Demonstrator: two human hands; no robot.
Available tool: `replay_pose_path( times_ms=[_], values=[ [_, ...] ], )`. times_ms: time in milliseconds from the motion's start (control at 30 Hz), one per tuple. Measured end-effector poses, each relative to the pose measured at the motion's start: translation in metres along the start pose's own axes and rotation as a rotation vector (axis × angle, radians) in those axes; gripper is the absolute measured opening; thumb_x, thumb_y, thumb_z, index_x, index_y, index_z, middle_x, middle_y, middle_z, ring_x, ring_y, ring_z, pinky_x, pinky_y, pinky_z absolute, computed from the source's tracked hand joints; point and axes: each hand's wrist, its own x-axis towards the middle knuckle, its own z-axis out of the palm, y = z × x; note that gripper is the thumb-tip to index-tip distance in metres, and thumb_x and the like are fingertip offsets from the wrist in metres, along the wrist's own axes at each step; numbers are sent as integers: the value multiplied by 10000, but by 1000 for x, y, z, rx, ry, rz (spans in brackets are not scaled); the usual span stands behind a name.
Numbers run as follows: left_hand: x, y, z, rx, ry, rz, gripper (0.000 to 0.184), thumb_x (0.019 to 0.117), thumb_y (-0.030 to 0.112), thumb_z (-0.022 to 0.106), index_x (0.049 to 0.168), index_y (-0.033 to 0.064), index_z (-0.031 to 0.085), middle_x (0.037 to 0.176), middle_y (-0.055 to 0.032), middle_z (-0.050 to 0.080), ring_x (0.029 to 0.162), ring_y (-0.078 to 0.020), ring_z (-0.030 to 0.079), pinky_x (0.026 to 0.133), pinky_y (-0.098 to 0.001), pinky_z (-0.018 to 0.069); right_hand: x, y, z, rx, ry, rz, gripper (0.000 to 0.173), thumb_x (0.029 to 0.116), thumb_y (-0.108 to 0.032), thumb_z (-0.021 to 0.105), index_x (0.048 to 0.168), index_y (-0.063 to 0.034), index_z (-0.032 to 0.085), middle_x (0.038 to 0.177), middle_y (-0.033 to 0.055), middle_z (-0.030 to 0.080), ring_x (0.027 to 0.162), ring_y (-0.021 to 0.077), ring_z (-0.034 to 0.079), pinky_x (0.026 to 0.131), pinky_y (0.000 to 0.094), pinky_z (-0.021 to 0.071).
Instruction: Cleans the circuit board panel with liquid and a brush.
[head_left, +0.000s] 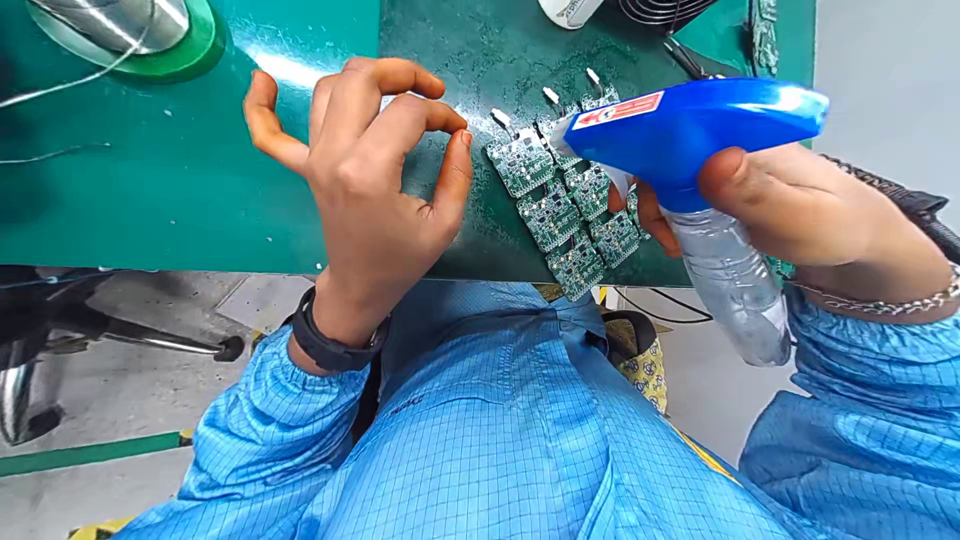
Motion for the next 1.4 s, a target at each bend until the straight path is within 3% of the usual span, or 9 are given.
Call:
replay_pose_path(
  times_ms=[167, 367, 500, 600, 733, 1000, 1067, 1300, 1400],
  values=[
    [1, 0, 0, -6, -7, -10, 203, 987, 221, 595, 994, 82, 743, 1192, -123, 685, 1157, -298, 606, 1071, -637, 235, 9, 6, 1, -58, 23, 8, 546, 1070, -599, 295, 849, -215, 613, 643, -138, 588, 548, -58, 578, 459, 130, 466],
    [1, -1, 1, -13, -15, -5, 209, 988, 228, 596, 989, 84, 747, 1174, -119, 691, 1152, -289, 610, 1078, -640, 226, -10, 12, -5, 19, 82, 31, 563, 1023, -680, 347, 1077, -189, 616, 761, -138, 628, 608, -43, 610, 509, 139, 521],
    [1, -2, 0, -11, -29, -4, 224, 987, 242, 591, 1000, 86, 750, 1171, -117, 696, 1166, -294, 608, 1078, -641, 222, -24, 19, -6, -50, 78, 62, 528, 1027, -669, 357, 986, -219, 630, 740, -160, 628, 641, -73, 615, 541, 119, 510],
    [1, -2, 1, -13, -24, 3, 217, 984, 234, 595, 1000, 87, 754, 1160, -113, 702, 1166, -292, 612, 1084, -639, 227, -29, 23, -8, -54, 67, 63, 503, 1038, -643, 369, 929, -223, 624, 691, -150, 604, 592, -63, 586, 502, 125, 484],
    [0, -3, 2, -25, -23, 5, 214, 986, 222, 595, 992, 75, 750, 1143, -121, 707, 1177, -307, 609, 1100, -650, 211, -25, 22, -14, -56, 112, 46, 525, 1041, -641, 355, 1035, -196, 633, 748, -149, 628, 614, -67, 604, 514, 119, 504],
    [0, -4, 2, -30, -27, 10, 213, 983, 221, 588, 978, 75, 745, 1113, -120, 722, 1185, -319, 618, 1099, -664, 210, -10, 22, -17, -149, 144, 31, 513, 1074, -578, 308, 831, -235, 601, 639, -151, 576, 534, -64, 563, 457, 132, 457],
    [-1, -4, 2, -29, -21, 13, 206, 980, 215, 591, 971, 77, 744, 1104, -119, 726, 1187, -321, 620, 1097, -673, 209, -14, 24, -18, -122, 151, 63, 513, 1059, -608, 329, 862, -230, 615, 640, -140, 599, 509, -43, 573, 435, 145, 472],
    [-1, -4, 3, -32, -29, 7, 198, 974, 208, 593, 970, 83, 746, 1091, -106, 739, 1207, -321, 625, 1115, -683, 190, -30, 34, -31, -12, 169, 96, 470, 1057, -611, 346, 1157, -218, 583, 814, -126, 636, 598, -27, 613, 508, 146, 535],
    [-1, -4, 2, -30, -30, 9, 201, 977, 208, 591, 971, 80, 746, 1087, -107, 739, 1207, -318, 623, 1117, -679, 189, -40, 38, -32, 5, 169, 114, 500, 1030, -657, 365, 1165, -228, 583, 815, -131, 634, 609, -28, 617, 519, 142, 535]
  ],
)
